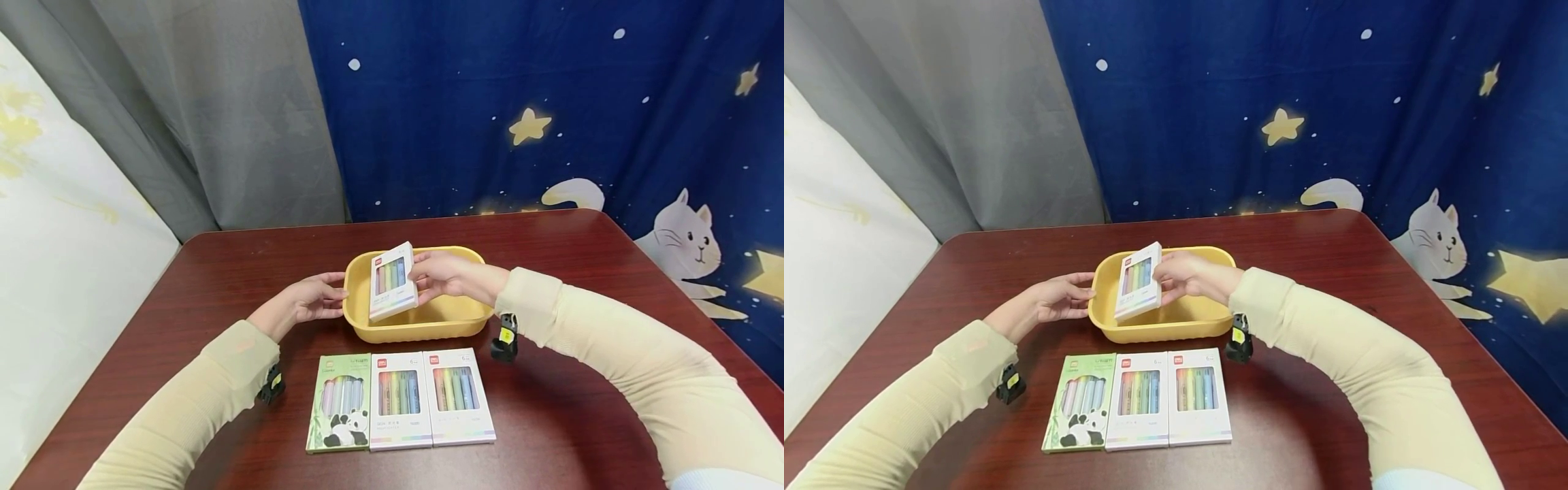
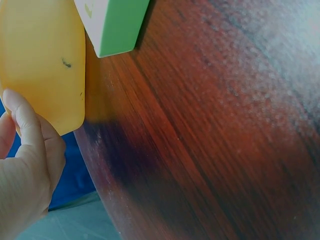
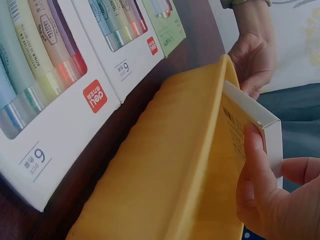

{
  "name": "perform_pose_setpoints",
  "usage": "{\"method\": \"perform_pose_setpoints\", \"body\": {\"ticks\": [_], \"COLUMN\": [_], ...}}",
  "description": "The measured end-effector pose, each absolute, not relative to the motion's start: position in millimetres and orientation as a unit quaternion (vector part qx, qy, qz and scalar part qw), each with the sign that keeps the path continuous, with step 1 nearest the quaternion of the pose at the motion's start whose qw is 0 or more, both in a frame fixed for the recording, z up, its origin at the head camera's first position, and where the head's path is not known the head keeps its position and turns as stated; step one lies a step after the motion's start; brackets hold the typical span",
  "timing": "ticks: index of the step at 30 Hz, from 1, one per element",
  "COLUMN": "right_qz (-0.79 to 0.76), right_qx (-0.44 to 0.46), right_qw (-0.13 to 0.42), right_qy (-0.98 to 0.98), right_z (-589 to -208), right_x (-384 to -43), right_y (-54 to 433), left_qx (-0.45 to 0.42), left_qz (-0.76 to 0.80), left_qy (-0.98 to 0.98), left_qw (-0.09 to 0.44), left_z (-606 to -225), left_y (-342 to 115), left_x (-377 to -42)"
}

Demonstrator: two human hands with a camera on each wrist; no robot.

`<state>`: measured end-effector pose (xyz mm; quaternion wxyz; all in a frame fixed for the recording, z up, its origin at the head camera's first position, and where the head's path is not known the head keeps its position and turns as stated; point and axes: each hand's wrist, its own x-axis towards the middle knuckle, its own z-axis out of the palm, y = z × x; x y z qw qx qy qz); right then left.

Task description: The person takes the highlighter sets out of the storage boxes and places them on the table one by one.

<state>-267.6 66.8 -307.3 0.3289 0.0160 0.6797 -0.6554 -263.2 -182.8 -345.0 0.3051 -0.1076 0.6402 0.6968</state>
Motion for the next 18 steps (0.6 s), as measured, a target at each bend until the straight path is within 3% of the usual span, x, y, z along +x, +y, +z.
{"method": "perform_pose_setpoints", "body": {"ticks": [18], "right_qz": [-0.681], "right_qx": [-0.043], "right_qw": [0.327], "right_qy": [0.654], "right_z": [-289.7], "right_x": [-254.8], "right_y": [122.3], "left_qx": [-0.101], "left_qz": [0.699], "left_qy": [0.639], "left_qw": [0.306], "left_z": [-346.6], "left_y": [-184.7], "left_x": [-264.9]}}
